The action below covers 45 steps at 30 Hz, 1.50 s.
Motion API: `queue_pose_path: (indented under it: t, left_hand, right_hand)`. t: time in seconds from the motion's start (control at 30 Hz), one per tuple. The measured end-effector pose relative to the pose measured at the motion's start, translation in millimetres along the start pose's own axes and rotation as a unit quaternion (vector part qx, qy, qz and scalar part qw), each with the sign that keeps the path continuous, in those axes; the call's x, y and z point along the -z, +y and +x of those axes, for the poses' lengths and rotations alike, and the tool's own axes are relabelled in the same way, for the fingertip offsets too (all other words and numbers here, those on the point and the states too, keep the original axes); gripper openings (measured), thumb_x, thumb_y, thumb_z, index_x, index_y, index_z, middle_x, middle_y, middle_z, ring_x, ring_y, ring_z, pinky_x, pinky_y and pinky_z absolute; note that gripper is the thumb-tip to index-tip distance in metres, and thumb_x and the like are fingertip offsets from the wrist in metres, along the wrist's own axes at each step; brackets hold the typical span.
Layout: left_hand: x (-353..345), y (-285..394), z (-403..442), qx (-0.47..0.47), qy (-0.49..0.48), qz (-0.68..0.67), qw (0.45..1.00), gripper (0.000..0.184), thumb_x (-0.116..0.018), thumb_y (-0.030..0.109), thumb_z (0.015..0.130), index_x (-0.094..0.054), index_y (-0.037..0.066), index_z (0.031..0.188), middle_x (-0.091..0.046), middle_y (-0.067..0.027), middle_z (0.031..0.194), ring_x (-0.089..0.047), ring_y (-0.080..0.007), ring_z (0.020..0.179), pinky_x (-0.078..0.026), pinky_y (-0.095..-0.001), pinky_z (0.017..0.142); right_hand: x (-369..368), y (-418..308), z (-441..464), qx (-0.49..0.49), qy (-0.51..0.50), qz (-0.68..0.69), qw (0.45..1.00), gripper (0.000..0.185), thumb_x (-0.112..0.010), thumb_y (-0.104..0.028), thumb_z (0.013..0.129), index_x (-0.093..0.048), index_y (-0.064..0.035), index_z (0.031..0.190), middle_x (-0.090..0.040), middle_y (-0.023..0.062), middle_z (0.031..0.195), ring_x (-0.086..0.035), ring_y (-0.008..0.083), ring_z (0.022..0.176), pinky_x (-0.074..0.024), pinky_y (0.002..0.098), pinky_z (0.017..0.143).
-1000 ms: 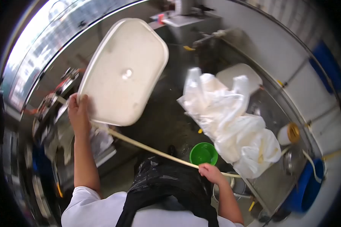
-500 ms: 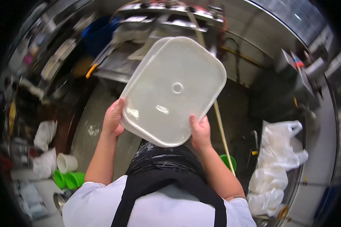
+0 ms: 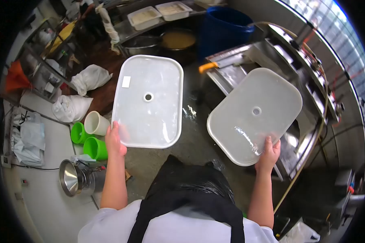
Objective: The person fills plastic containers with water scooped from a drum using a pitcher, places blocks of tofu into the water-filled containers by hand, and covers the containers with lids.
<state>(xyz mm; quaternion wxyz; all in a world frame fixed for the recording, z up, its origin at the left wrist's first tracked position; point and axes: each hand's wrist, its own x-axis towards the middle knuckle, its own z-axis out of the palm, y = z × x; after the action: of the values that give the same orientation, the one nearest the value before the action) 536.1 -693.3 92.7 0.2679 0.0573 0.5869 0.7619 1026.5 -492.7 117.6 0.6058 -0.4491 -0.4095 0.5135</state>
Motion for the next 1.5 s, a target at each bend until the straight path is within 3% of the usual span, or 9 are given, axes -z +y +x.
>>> queue_pose_path:
  t: [0.3, 0.37, 0.4, 0.47, 0.6, 0.87, 1.13, 1.37, 1.5]
  left_hand:
    - [17, -8, 160, -0.109, 0.135, -0.05, 0.984, 0.028, -0.06, 0.024, 0.107, -0.06, -0.001, 0.121, -0.068, -0.0061, 0.101, -0.064, -0.0179, 0.089, -0.053, -0.033, 0.079]
    - [31, -7, 208, -0.214, 0.23, 0.212, 0.925, 0.025, -0.06, 0.021, 0.107, -0.063, -0.003, 0.111, -0.067, -0.0086, 0.094, -0.063, -0.0189, 0.083, -0.052, -0.0342, 0.077]
    - [34, -3, 225, -0.214, 0.233, 0.216, 0.924, 0.025, -0.06, 0.021, 0.107, -0.063, -0.003, 0.111, -0.067, -0.0086, 0.094, -0.063, -0.0189, 0.083, -0.052, -0.0342, 0.077]
    - [33, 13, 253, -0.22, 0.24, 0.521, 0.789, 0.024, -0.06, 0.018, 0.106, -0.065, -0.006, 0.104, -0.067, -0.0114, 0.091, -0.061, -0.0179, 0.082, -0.051, -0.0352, 0.077]
    - [11, 32, 319, -0.096, 0.268, 0.299, 0.911, 0.024, -0.058, 0.017, 0.106, -0.066, -0.006, 0.107, -0.068, -0.0106, 0.096, -0.061, -0.0169, 0.085, -0.051, -0.0349, 0.078]
    - [-111, 24, 479, -0.072, 0.196, 0.014, 0.978, 0.035, -0.055, 0.028, 0.11, -0.061, -0.004, 0.124, -0.068, -0.0112, 0.112, -0.066, -0.0199, 0.099, -0.054, -0.0361, 0.09]
    - [-263, 40, 746, -0.092, 0.133, -0.076, 0.984, 0.034, -0.058, 0.027, 0.109, -0.062, -0.003, 0.123, -0.066, -0.0085, 0.109, -0.064, -0.0178, 0.097, -0.054, -0.0355, 0.087]
    - [-384, 78, 949, -0.077, 0.126, -0.118, 0.982, 0.034, -0.061, 0.029, 0.107, -0.059, -0.003, 0.117, -0.063, -0.0068, 0.103, -0.061, -0.0171, 0.095, -0.05, -0.035, 0.085]
    - [-395, 55, 1008, -0.012, 0.108, 0.019, 0.994, 0.051, -0.066, 0.034, 0.103, -0.054, -0.006, 0.132, -0.064, -0.0163, 0.119, -0.062, -0.0287, 0.107, -0.05, -0.0417, 0.095]
  right_hand:
    - [-201, 149, 143, -0.121, -0.125, 0.042, 0.984, 0.027, -0.059, -0.008, 0.102, -0.054, -0.003, 0.129, -0.067, 0.0101, 0.117, -0.067, 0.0191, 0.101, -0.0551, 0.0354, 0.093]
    - [-262, 186, 174, -0.145, -0.15, 0.059, 0.976, 0.03, -0.059, -0.004, 0.098, -0.053, -0.0039, 0.127, -0.066, 0.0091, 0.114, -0.066, 0.0191, 0.1, -0.0551, 0.0363, 0.092]
    - [-284, 209, 193, -0.161, -0.167, 0.062, 0.971, 0.034, -0.057, 0.0, 0.095, -0.052, -0.0038, 0.129, -0.066, 0.0096, 0.114, -0.066, 0.0199, 0.101, -0.0551, 0.037, 0.092]
    - [-330, 233, 224, -0.2, -0.165, 0.007, 0.966, 0.035, -0.056, 0.002, 0.091, -0.054, -0.0019, 0.126, -0.067, 0.0104, 0.114, -0.066, 0.0209, 0.101, -0.0549, 0.0371, 0.091]
    - [-413, 241, 283, -0.244, -0.161, -0.034, 0.956, 0.034, -0.058, 0.0, 0.09, -0.055, 0.0003, 0.124, -0.067, 0.0109, 0.112, -0.065, 0.0215, 0.099, -0.0532, 0.0362, 0.091]
    - [-526, 238, 406, -0.145, -0.203, -0.083, 0.965, 0.039, -0.062, -0.005, 0.096, -0.049, -0.0044, 0.133, -0.061, 0.0089, 0.119, -0.06, 0.0183, 0.107, -0.0503, 0.0358, 0.095]
    - [-640, 237, 526, -0.056, -0.154, -0.087, 0.983, 0.029, -0.062, -0.011, 0.102, -0.061, 0.0019, 0.129, -0.069, 0.0072, 0.117, -0.065, 0.0153, 0.105, -0.0515, 0.0313, 0.094]
    - [-744, 202, 633, -0.053, -0.131, -0.054, 0.988, 0.026, -0.063, -0.018, 0.102, -0.064, -0.0026, 0.124, -0.069, 0.0033, 0.102, -0.065, 0.0133, 0.086, -0.0548, 0.0293, 0.079]
    - [-795, 190, 711, -0.052, -0.16, -0.081, 0.983, 0.032, -0.064, -0.02, 0.102, -0.063, -0.0024, 0.129, -0.069, 0.0044, 0.107, -0.066, 0.0157, 0.092, -0.0553, 0.0314, 0.082]
